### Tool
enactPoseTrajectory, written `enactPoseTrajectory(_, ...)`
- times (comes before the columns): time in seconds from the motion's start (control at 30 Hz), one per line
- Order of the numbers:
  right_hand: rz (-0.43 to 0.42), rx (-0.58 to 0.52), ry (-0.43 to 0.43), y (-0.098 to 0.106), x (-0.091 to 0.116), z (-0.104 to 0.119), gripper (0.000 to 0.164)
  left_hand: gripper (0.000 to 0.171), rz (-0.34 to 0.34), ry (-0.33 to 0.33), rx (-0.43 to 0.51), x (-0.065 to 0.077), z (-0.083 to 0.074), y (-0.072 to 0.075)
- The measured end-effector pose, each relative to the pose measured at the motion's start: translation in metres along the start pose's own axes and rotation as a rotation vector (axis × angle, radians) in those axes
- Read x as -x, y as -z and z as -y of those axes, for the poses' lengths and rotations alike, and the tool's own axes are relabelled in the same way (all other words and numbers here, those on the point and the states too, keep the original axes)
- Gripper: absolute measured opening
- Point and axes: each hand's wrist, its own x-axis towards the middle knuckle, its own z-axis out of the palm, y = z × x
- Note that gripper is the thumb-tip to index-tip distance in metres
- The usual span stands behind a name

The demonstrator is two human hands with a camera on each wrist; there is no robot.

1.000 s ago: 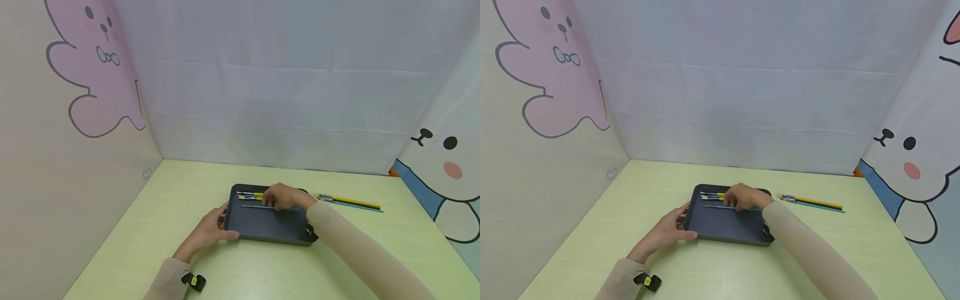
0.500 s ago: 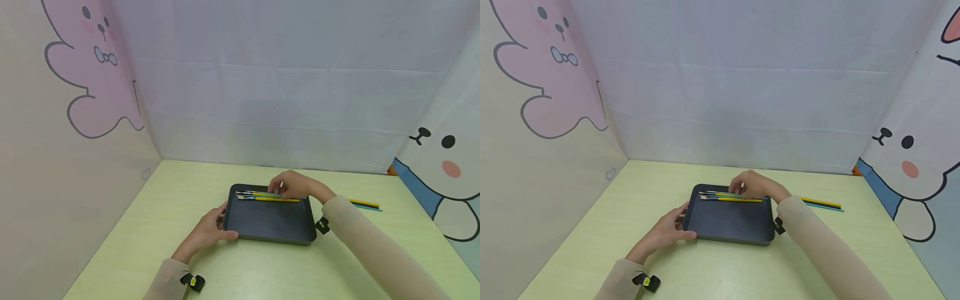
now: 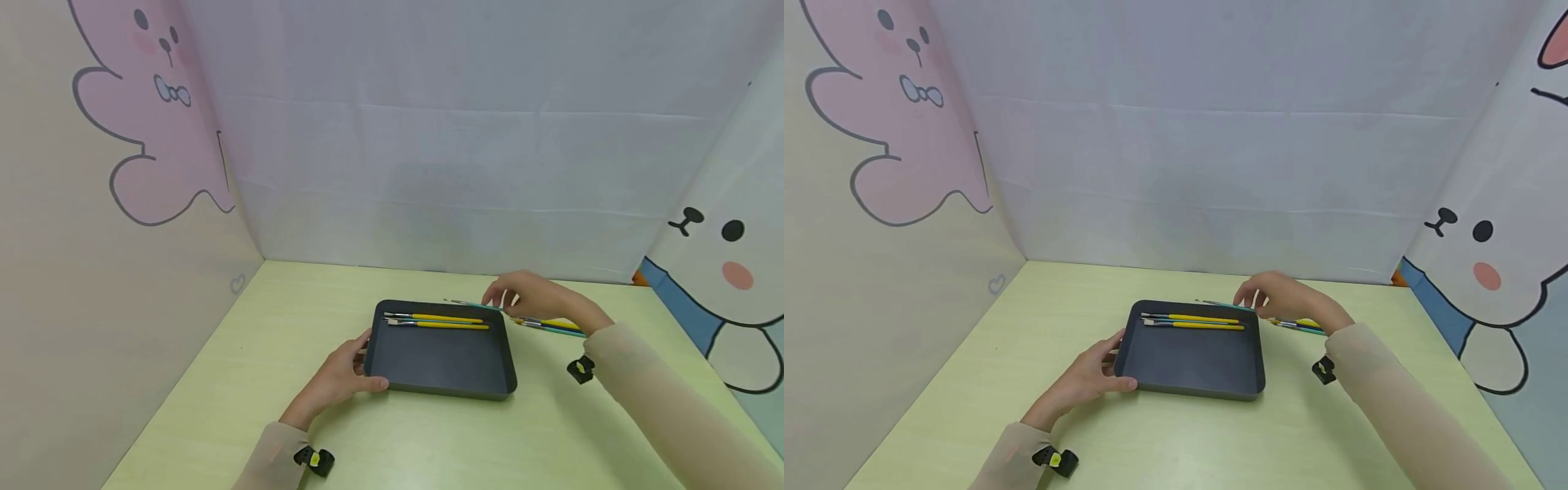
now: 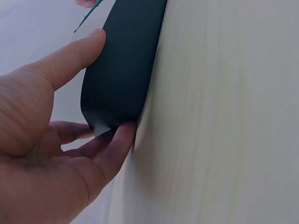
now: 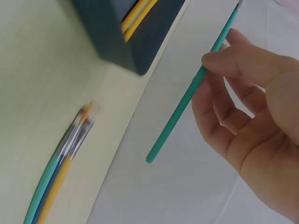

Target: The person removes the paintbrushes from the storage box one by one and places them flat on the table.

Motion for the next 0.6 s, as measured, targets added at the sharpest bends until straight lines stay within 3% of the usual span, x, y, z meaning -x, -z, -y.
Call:
enactPoseTrajectory(0.43, -0.07, 0.041, -0.13, 0.011, 0.067, -0.046, 0.035, 0.114, -0.001, 0.013, -0.007, 0.0, -0.001, 0.0)
enactPoseTrajectory(0.6, -0.081, 0.073, -0.136, 0.008, 0.085, -0.065, 0.037, 0.114, -0.001, 0.014, -0.016, -0.001, -0.002, -0.001)
